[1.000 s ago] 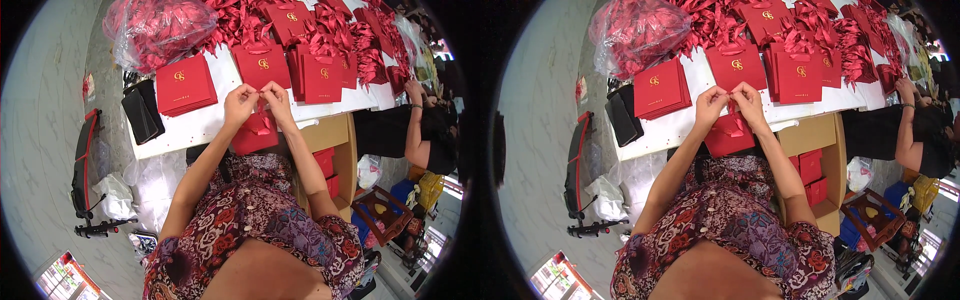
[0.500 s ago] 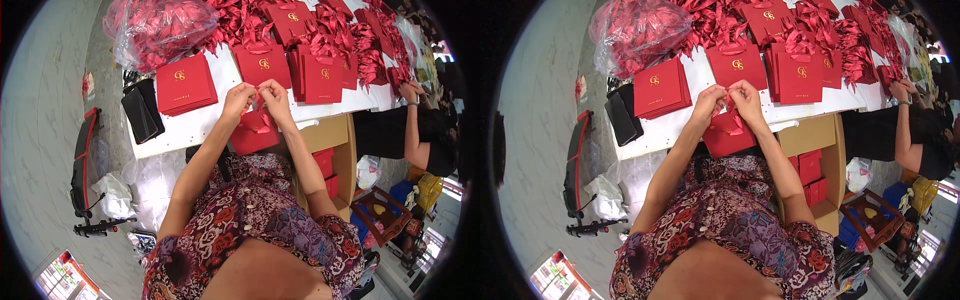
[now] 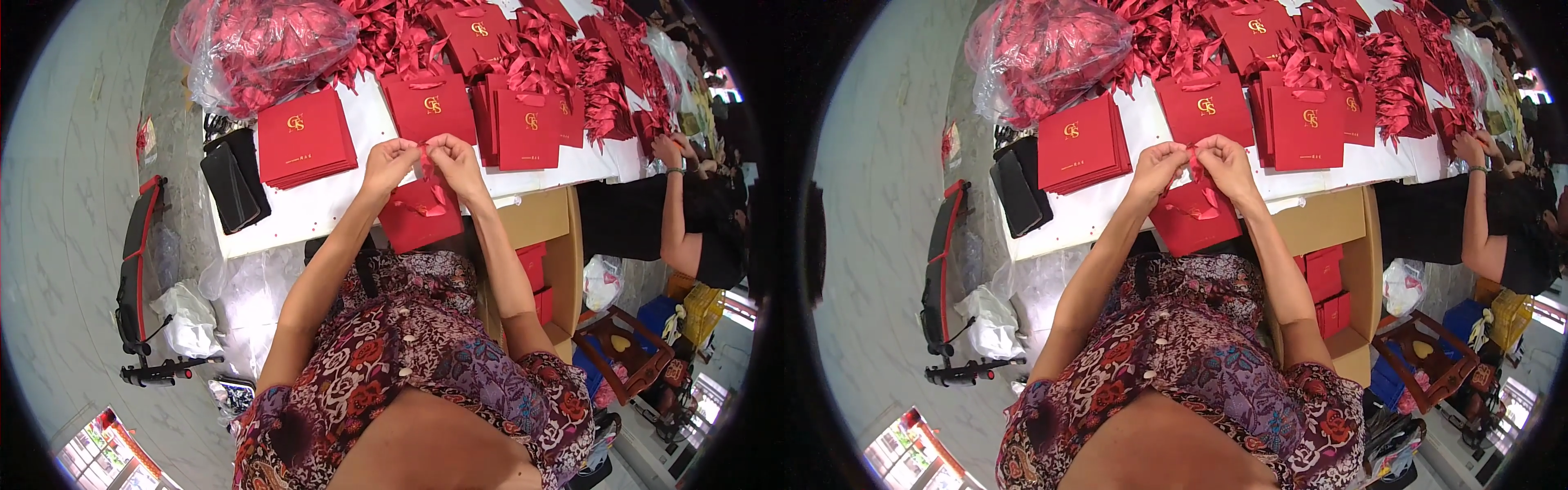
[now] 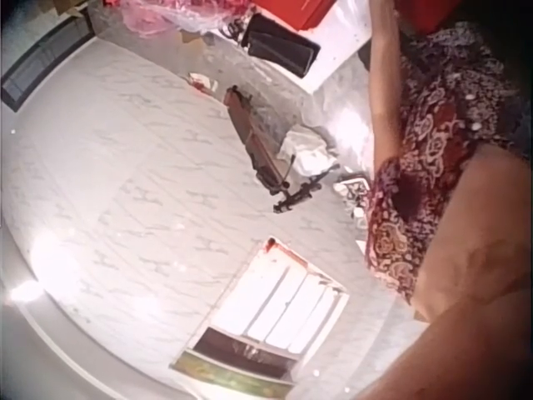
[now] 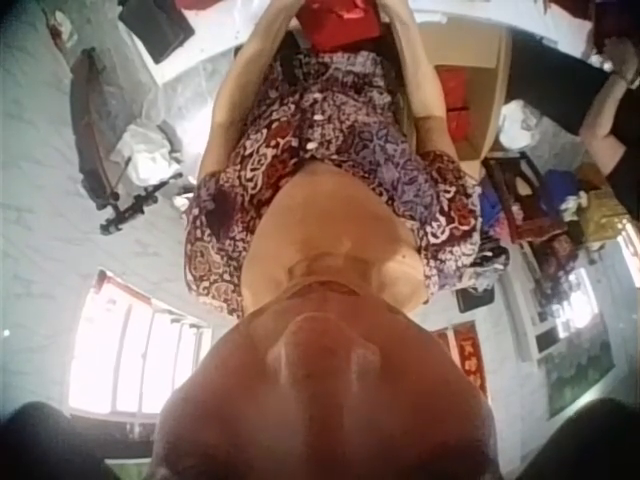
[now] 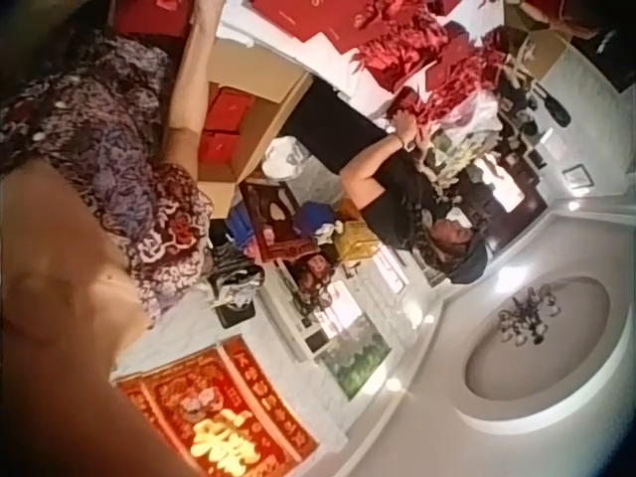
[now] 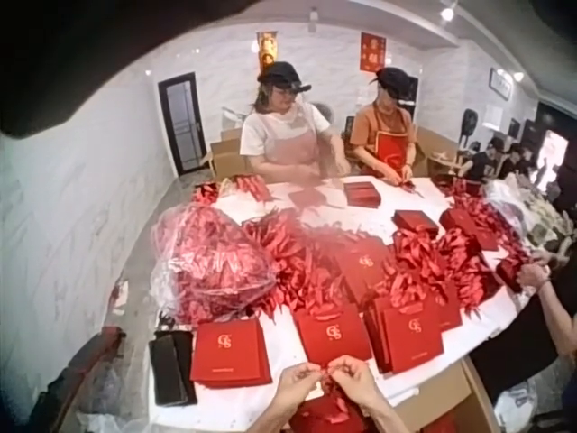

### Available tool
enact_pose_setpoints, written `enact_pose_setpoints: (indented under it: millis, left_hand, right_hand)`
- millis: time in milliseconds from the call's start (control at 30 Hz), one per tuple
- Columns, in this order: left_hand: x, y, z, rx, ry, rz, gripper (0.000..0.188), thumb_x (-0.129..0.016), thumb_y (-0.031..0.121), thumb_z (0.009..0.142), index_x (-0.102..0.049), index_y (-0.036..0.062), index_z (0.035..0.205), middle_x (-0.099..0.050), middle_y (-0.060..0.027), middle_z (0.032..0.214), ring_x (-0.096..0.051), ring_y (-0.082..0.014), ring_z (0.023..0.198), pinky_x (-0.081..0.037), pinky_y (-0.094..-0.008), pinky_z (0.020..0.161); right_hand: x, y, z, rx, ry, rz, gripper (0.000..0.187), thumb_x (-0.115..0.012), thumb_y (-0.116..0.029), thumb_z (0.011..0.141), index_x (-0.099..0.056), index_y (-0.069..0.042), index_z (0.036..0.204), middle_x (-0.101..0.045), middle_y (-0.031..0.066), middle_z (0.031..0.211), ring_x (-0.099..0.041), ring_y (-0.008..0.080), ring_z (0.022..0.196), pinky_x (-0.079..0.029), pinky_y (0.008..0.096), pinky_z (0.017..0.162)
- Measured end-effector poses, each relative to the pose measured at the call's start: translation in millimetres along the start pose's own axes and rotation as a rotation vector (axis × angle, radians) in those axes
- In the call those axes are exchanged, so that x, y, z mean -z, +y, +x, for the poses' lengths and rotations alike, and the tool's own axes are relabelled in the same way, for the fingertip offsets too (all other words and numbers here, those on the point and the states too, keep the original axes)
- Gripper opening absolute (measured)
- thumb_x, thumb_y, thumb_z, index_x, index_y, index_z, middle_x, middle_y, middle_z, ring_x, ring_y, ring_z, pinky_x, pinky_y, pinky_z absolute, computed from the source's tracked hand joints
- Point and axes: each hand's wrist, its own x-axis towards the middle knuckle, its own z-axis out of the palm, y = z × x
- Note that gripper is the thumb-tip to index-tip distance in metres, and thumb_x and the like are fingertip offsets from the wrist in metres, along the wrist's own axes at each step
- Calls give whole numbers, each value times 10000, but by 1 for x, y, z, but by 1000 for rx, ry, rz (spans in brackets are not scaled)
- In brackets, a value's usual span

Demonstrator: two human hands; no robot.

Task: Tying ribbons and assembling small red gift boxes on a shared table.

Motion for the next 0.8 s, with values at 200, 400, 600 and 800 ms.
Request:
enact_pose_setpoints:
  millis: [200, 400, 600, 800]
  left_hand:
    - [7, 5, -1, 24, -66, -5, 87, -661, 88, 898, -649, 17, 949, -657, -17, 757, -544, -50, 607, -433, -180, 555]
    - [6, 3, 0, 70, -80, 119, 89, -662, 83, 885, -649, 17, 944, -658, -17, 754, -542, -50, 606, -429, -179, 556]
    - [-4, 5, -3, 86, 23, 36, 60, -651, 57, 864, -656, 22, 912, -653, -11, 734, -541, -47, 603, -421, -176, 550]
    - [7, -2, 2, 22, -55, 115, 87, -657, 81, 874, -664, 20, 936, -670, -12, 772, -553, -42, 618, -422, -176, 553]
  right_hand:
    - [10, 6, 1, -10, -35, -68, 96, -615, -60, 909, -648, -2, 977, -633, -24, 784, -549, 13, 681, -424, 162, 614]
    - [10, 15, 3, -5, -4, -74, 68, -609, -60, 903, -642, -15, 942, -610, -38, 760, -513, 3, 646, -390, 160, 579]
    - [7, 18, 4, 56, 47, -70, 35, -602, -59, 914, -619, -30, 926, -585, -54, 739, -497, -2, 636, -373, 160, 563]
    - [1, 11, 4, 59, -9, -66, 17, -609, -57, 920, -609, -41, 926, -572, -64, 734, -486, -4, 639, -369, 160, 569]
